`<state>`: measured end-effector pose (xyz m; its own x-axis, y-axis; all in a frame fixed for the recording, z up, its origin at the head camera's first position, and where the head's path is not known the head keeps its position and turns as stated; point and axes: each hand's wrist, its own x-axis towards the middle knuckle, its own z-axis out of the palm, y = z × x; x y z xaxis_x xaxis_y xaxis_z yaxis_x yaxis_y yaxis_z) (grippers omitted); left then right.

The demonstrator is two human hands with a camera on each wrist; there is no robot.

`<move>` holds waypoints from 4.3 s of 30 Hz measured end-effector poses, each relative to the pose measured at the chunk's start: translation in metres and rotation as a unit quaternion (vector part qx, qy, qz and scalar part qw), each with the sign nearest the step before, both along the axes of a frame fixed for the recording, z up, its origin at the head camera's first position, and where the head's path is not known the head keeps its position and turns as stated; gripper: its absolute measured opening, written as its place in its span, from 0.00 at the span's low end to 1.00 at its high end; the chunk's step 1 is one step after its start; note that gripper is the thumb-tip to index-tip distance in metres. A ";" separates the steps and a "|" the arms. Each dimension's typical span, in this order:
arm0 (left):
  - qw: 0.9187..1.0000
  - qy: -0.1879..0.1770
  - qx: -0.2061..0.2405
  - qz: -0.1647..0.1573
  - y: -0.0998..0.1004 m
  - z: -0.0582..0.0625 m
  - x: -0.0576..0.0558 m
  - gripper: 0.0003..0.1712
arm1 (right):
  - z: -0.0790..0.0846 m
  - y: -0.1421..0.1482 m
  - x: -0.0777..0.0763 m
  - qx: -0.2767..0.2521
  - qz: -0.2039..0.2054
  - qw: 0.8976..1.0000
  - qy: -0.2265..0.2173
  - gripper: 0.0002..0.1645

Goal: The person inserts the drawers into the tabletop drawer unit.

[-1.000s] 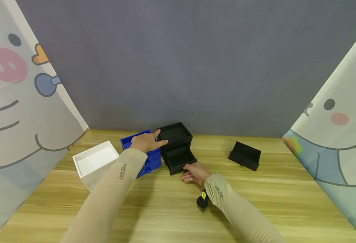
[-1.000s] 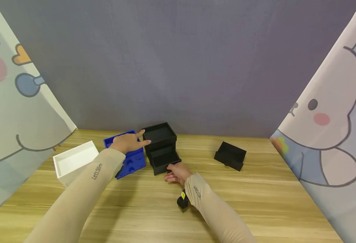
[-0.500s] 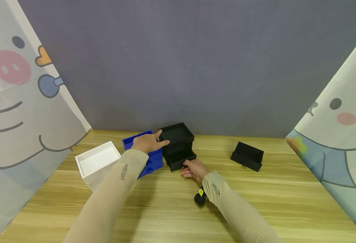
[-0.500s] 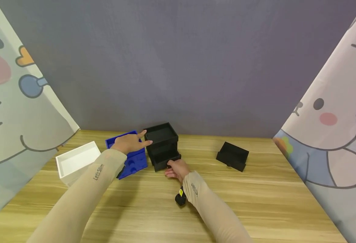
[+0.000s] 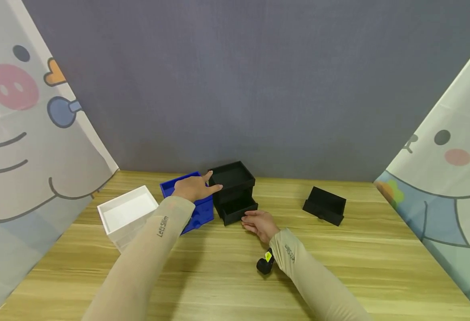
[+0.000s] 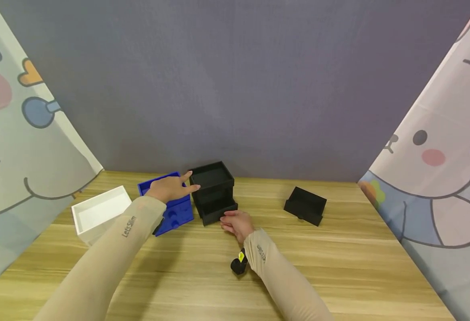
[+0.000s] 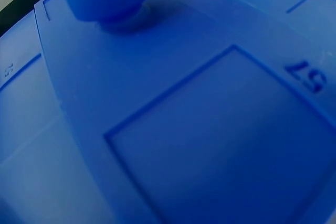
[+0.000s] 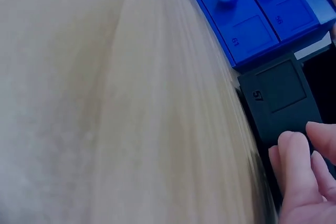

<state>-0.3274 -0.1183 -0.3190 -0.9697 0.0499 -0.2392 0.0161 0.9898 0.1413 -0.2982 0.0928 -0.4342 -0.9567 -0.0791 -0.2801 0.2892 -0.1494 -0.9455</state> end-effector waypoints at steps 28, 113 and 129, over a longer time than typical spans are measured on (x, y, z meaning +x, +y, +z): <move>1.000 0.002 0.017 -0.017 -0.004 0.000 0.001 0.46 | -0.001 -0.024 -0.010 -0.016 -0.084 0.996 0.018 0.17; 0.999 0.021 0.030 -0.017 -0.008 -0.007 0.001 0.46 | 0.032 0.174 0.020 0.171 0.030 0.982 0.077 0.28; 0.999 0.013 0.046 -0.015 -0.005 -0.006 0.002 0.46 | 0.030 0.208 0.021 0.331 0.042 0.937 0.105 0.31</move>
<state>-0.3250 -0.1230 -0.3253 -0.9732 0.1001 -0.2071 0.0509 0.9718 0.2303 -0.2774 0.3009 -0.4041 -0.9943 -0.0326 -0.1018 0.0715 0.5046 -0.8604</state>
